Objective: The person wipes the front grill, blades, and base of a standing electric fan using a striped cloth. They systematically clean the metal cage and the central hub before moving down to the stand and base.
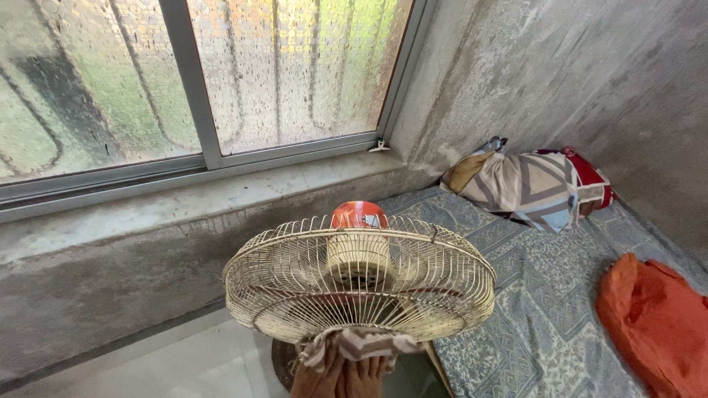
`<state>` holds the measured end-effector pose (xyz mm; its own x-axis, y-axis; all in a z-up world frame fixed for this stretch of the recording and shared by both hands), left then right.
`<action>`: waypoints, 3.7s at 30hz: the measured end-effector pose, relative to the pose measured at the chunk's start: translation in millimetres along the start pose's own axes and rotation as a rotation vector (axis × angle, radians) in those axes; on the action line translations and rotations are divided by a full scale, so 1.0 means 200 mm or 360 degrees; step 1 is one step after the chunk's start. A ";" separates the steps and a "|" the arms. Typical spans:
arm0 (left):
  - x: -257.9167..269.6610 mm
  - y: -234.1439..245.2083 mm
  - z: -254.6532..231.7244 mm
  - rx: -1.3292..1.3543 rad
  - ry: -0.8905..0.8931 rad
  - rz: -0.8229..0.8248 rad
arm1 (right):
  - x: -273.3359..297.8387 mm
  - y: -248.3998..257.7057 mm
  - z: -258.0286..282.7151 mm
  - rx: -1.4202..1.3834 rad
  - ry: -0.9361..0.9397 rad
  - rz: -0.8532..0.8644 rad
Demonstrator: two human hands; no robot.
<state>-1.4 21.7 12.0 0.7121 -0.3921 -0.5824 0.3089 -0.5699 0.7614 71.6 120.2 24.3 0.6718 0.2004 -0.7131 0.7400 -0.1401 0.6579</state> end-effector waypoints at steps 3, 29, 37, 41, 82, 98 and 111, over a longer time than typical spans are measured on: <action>-0.15 0.08 0.02 0.0045 -0.0056 -0.0231 | -0.16 0.05 -0.16 -0.0821 -0.0181 0.0197; -0.44 0.26 0.10 -0.0143 -0.0215 -0.0491 | -0.65 0.12 -0.20 -0.0043 -0.0028 -0.0337; -0.04 0.11 0.10 -0.0082 -0.0059 -0.0123 | -0.15 -0.06 -0.07 -0.0303 -0.0090 0.0231; -0.35 0.41 -0.02 0.0053 0.0097 -0.0445 | -0.51 0.19 -0.24 -0.0191 0.0098 -0.0270; -0.61 0.96 -0.11 0.0260 0.0104 -0.0495 | -0.81 0.41 -0.19 -0.0296 -0.0150 -0.0225; -1.35 1.32 -0.09 0.0235 0.0561 -0.0311 | -1.81 0.73 -0.51 -0.0242 0.0071 0.0280; -1.77 1.15 -0.02 0.0734 0.0800 0.0172 | -2.14 0.65 -0.55 -0.0147 -0.0133 0.0136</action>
<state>-180.1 32.4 394.3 0.9642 -0.1448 -0.2224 -0.0005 -0.8391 0.5440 -122.9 123.1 441.5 0.7354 0.1095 -0.6688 0.6766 -0.0625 0.7337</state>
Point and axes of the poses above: each hand's wrist, its own x-axis away from the middle knuckle, its own y-axis out of the back of the hand, z = x × y, the point moved 2 cm from there along -x, towards the middle knuckle, and after that the axes turned 12 degrees about y, right-handed, at the moved point
